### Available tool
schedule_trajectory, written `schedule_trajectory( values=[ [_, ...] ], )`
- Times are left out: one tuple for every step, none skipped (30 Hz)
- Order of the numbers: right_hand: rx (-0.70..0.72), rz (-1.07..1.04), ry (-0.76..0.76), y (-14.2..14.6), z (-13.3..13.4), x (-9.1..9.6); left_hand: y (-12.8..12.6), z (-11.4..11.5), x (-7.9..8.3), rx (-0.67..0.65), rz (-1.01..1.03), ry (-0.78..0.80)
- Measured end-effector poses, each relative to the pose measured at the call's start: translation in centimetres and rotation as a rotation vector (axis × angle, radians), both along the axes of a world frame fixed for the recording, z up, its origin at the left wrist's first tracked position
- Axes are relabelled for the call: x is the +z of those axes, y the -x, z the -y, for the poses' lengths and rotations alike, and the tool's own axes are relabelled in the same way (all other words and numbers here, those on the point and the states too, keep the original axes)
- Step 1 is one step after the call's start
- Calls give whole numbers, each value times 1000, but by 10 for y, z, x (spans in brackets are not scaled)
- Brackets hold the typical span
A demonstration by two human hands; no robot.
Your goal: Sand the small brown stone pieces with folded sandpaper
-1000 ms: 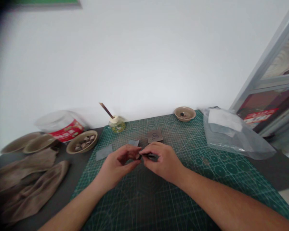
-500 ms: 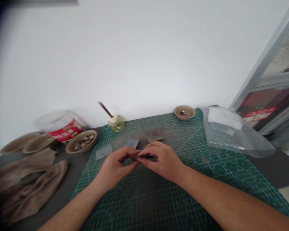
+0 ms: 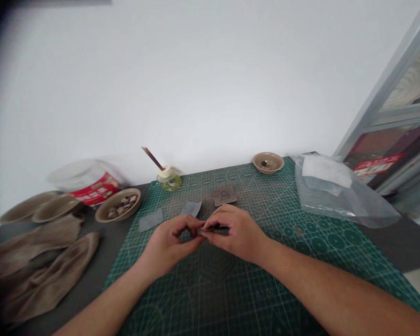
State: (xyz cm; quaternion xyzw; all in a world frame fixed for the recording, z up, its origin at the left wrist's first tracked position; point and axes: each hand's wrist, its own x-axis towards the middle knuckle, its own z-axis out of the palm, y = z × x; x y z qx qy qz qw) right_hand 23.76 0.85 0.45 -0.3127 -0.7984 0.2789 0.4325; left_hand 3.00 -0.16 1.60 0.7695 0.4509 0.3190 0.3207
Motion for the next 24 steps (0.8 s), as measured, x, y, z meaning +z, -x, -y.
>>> schedule_trajectory(
  values=[
    [-2, 5, -9, 0, -1, 0, 0, 0, 0, -4, 5, 6],
    [-4, 13, -11, 0, -2, -1, 1, -1, 0, -11, 9, 13],
    [-4, 23, -9, -1, -2, -1, 2, -1, 1, -21, 14, 18],
    [-4, 31, -4, -1, -3, -2, 2, -2, 1, -33, 17, 21],
    [-2, 38, 3, -1, -3, -2, 3, -2, 1, -44, 20, 23],
    [0, 40, 8, 0, -2, -3, 3, -2, 1, -51, 22, 25],
    [0, 39, 10, 0, -2, -3, 3, -2, 1, -55, 22, 26],
    [-2, 34, 8, 0, -1, -3, 3, -2, 1, -55, 20, 29],
    [-8, 28, 2, 0, 0, -3, 3, -2, 1, -53, 19, 30],
    [-16, 21, -7, 1, 1, -3, 2, -1, 1, -50, 18, 32],
    [-22, 16, -18, 1, 1, -3, 2, -1, 1, -46, 17, 31],
    [-27, 11, -30, 1, 2, -3, 1, -1, 1, -43, 16, 29],
    [-30, 8, -39, 2, 2, -3, 1, -1, 2, -41, 15, 28],
    [-30, 7, -45, 2, 2, -3, 1, -1, 2, -40, 16, 27],
    [-28, 7, -51, 2, 2, -2, 1, -1, 2, -40, 16, 28],
    [-24, 6, -54, 1, 2, -2, 1, -1, 2, -42, 18, 30],
    [-20, 4, -54, 1, 2, -2, 2, -1, 2, -45, 22, 34],
    [-13, 0, -47, 1, 2, -1, 2, -2, 2, -46, 28, 40],
    [-6, -8, -30, 0, 2, -1, 3, -2, 1, -44, 35, 43],
    [-1, -22, -3, 0, 2, -1, 3, -2, 1, -40, 45, 44],
    [-4, -42, 34, 0, 2, -1, 4, -3, 0, -37, 59, 47],
    [-15, -67, 79, -1, 1, -1, 4, -3, -1, -35, 80, 53],
    [-27, -92, 130, -1, 1, -2, 5, -4, -2, -36, 107, 65],
    [-36, -119, 189, 0, 0, -3, 5, -4, -3, -39, 141, 84]
  ],
)
